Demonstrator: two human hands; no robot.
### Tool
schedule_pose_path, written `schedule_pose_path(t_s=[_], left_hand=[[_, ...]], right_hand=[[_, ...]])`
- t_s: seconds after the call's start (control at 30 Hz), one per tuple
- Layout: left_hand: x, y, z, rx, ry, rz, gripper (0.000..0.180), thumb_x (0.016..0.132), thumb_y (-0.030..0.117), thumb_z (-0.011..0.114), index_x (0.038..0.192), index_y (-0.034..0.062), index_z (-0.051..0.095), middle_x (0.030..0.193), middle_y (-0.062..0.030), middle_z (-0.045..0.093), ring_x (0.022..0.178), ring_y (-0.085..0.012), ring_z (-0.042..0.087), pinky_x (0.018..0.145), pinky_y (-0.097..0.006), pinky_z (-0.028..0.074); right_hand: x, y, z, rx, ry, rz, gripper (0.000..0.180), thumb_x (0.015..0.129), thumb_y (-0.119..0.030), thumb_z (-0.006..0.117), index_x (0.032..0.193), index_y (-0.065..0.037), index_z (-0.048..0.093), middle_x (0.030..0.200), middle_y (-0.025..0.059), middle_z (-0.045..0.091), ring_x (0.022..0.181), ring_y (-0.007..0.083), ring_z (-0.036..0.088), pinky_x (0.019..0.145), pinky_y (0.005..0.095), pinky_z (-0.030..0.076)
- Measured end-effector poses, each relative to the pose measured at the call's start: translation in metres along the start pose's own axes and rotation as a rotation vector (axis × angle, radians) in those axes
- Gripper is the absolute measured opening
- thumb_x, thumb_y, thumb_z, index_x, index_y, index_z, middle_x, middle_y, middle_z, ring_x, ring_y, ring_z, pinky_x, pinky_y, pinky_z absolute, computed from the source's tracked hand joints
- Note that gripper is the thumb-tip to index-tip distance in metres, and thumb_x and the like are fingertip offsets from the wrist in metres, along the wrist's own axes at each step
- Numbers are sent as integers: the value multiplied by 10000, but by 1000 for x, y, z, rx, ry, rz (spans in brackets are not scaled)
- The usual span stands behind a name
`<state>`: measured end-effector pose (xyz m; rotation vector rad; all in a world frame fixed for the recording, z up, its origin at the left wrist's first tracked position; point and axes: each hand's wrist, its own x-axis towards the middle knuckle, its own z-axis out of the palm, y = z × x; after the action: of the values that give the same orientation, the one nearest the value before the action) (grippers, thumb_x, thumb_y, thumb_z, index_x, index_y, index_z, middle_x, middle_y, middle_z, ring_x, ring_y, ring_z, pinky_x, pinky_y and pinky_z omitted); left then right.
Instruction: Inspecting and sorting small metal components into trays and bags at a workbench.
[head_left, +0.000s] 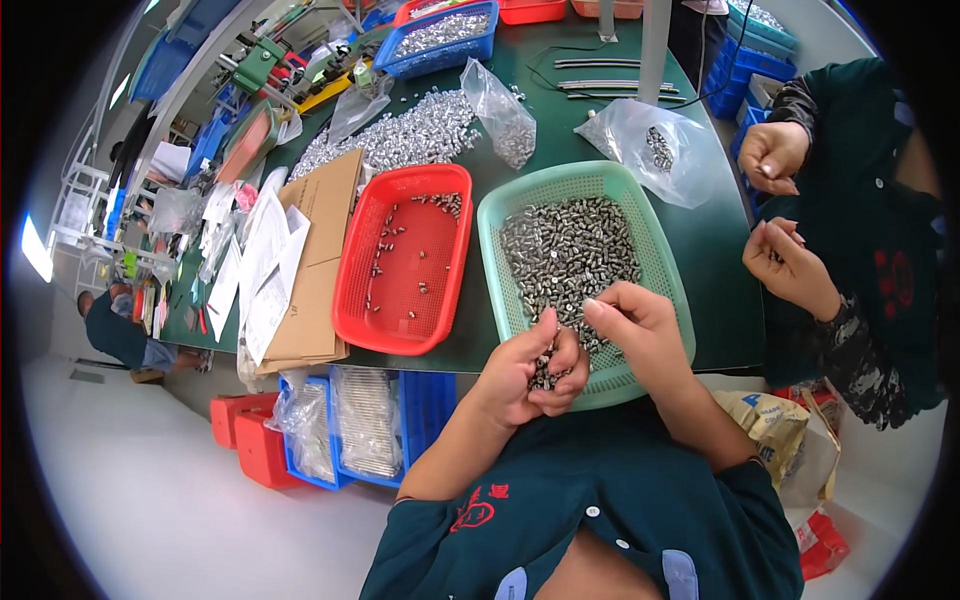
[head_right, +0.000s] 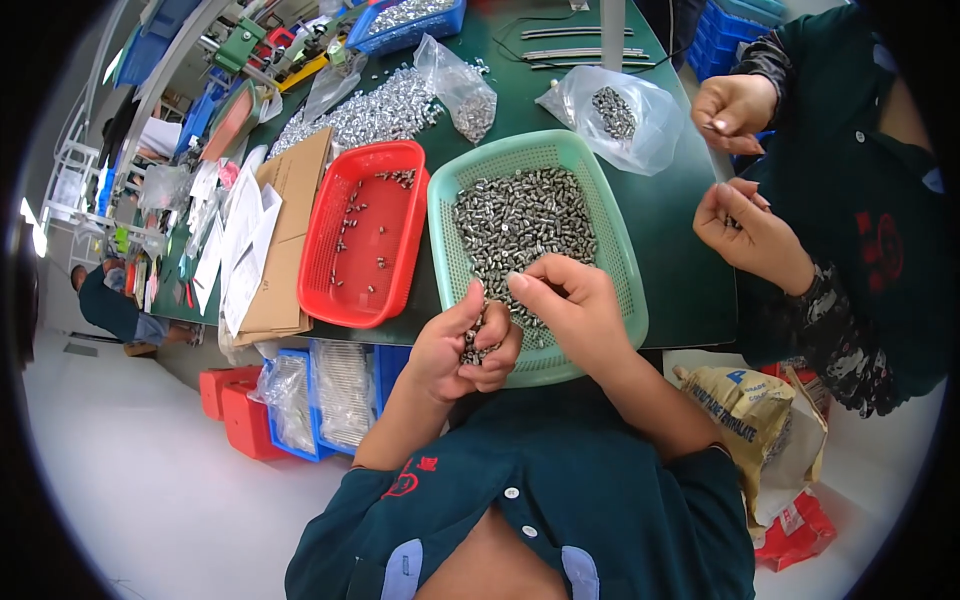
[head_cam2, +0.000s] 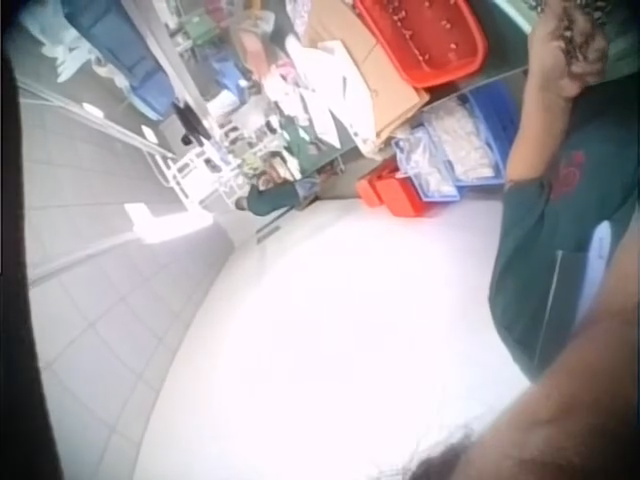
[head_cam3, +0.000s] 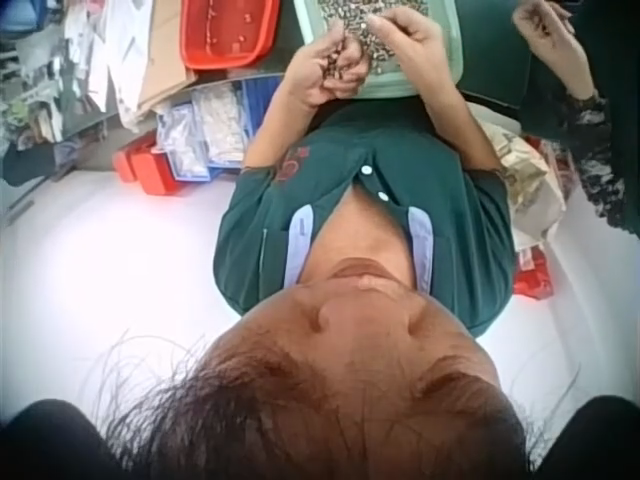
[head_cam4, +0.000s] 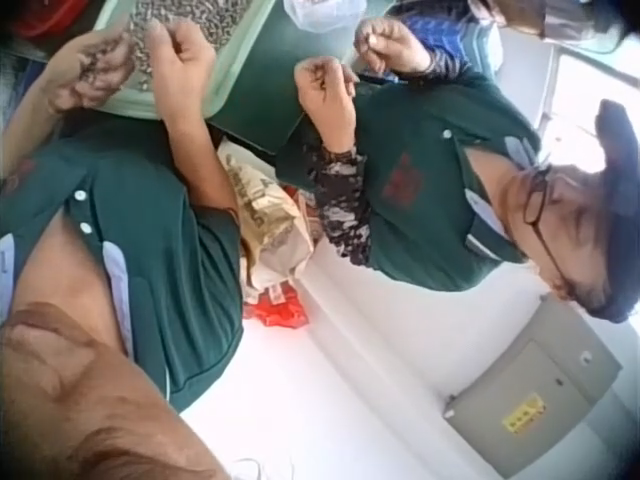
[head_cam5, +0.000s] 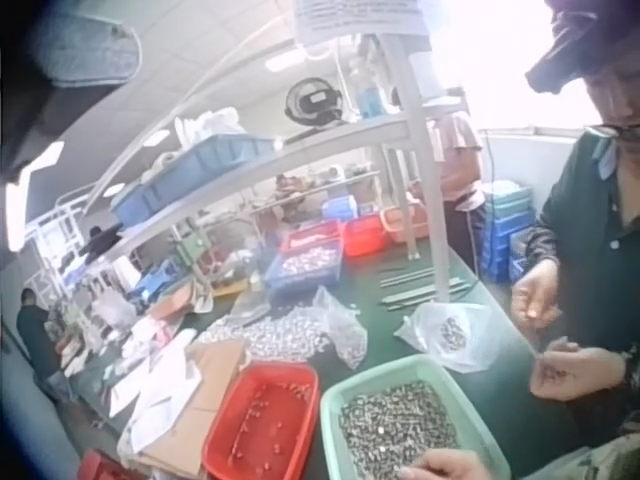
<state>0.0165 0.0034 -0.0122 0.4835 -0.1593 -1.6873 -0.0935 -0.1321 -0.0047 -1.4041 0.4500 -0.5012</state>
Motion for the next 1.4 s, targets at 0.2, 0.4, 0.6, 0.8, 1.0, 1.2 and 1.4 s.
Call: schedule_pose_path(t_s=[0.2, 0.4, 0.6, 0.8, 1.0, 1.2, 1.4], left_hand=[[-1, 0, -2, -25, 25, -31, 546, 964, 515, 254, 664, 85, 405, 614, -97, 456, 352, -63, 236, 337, -195, 195], [-1, 2, -1, 27, 21, -55, 544, 966, 511, 259, 660, 85, 406, 616, -100, 461, 354, -60, 231, 337, -194, 202], [-1, 3, 1, 40, 11, -73, 543, 966, 510, 261, 661, 88, 413, 617, -97, 459, 356, -62, 232, 341, -193, 210], [2, 3, 6, 78, 21, -88, 553, 967, 509, 248, 644, 88, 407, 599, -89, 455, 356, -55, 232, 338, -195, 216], [4, 9, 14, 166, 158, -95, 543, 958, 529, 279, 669, 90, 416, 620, -88, 473, 359, -59, 235, 339, -195, 209], [2, 9, 18, 149, 191, -58, 525, 958, 526, 283, 708, 87, 424, 639, -82, 475, 369, -60, 254, 350, -193, 207], [-2, 8, 11, 95, 271, 30, 444, 964, 455, 298, 778, 79, 445, 697, -77, 464, 410, -71, 293, 380, -200, 210]], right_hand=[[2, 1, 1, 74, -65, 28, 137, 854, -104, 629, 791, 17, 618, 664, -30, 544, 626, 28, 461, 543, 203, 367], [5, -5, -5, 57, -167, 22, 130, 848, -85, 629, 779, 25, 622, 664, -21, 566, 640, 28, 487, 556, 206, 398], [4, -3, -7, 21, -129, 8, 132, 838, -90, 642, 773, 23, 628, 657, -20, 570, 636, 30, 493, 550, 206, 399], [4, -9, -4, -20, -190, -17, 144, 836, -96, 645, 748, 16, 621, 658, 6, 574, 628, 47, 512, 538, 224, 409], [-5, 12, 8, -17, -65, -99, 114, 882, -105, 588, 844, 0, 613, 717, 9, 568, 667, 55, 513, 569, 222, 407], [-5, 16, 1, 354, -63, 192, 189, 944, -187, 506, 871, -24, 570, 753, 2, 574, 666, 68, 512, 586, 225, 420], [-2, 6, -10, -27, 58, -3, 160, 869, -169, 611, 776, -39, 613, 674, -13, 546, 583, 77, 461, 532, 242, 386]])
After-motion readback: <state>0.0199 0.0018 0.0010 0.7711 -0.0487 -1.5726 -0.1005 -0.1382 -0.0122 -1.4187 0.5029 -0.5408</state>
